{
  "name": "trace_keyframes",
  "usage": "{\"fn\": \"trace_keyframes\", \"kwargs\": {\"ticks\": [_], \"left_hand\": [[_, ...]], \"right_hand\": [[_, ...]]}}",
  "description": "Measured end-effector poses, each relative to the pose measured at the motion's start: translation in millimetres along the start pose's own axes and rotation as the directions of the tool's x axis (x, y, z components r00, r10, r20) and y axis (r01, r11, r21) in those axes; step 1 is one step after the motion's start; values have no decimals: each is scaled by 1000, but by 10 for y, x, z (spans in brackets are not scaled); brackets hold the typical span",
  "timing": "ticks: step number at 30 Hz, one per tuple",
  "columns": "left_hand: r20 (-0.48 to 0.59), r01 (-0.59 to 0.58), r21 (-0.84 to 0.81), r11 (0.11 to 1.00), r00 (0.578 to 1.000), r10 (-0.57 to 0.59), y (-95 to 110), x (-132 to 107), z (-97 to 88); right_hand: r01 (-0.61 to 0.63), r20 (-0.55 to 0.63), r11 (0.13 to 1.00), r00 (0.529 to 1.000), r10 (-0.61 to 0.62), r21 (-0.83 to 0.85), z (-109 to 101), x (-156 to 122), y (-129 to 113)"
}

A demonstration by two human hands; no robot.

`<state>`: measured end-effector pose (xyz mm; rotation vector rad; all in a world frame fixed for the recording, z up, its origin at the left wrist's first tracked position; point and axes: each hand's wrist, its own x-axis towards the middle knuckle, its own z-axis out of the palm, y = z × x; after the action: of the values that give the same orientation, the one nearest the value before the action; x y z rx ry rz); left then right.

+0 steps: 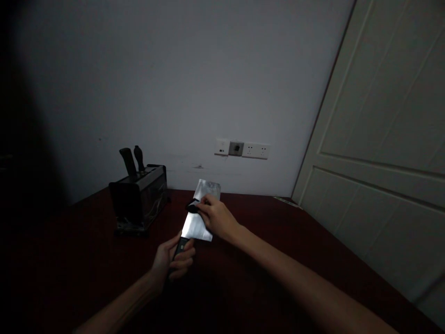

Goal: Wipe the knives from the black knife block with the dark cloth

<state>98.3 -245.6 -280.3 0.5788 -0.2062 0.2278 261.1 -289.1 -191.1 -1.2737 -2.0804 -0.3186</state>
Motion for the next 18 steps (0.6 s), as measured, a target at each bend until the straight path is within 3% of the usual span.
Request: {"fn": "trace_keyframes", "kwargs": {"ticks": [3,5,9,13,15,18], "left_hand": [[3,-6,4,1000,1000,6,-2,5,-18],[-2,3,6,1000,1000,-3,-3,8,-14],[9,42,16,999,999,-42,-13,12,12],[14,56,27,998,998,-56,-23,13,-2],[5,52,26,998,999,-52,-17,12,-21],[-11,24,19,1000,1000,-23,16,8,-42]], "right_hand": [[68,123,996,990,-74,51,92,-106,-206],[59,118,998,991,-63,35,98,-81,-205],[-52,-63,996,997,47,-79,-17,231,221],[-179,-237,977,960,147,-118,-81,463,622],[-189,-288,978,945,157,-89,-36,428,625],[-155,-292,988,945,148,-2,108,197,399]]}}
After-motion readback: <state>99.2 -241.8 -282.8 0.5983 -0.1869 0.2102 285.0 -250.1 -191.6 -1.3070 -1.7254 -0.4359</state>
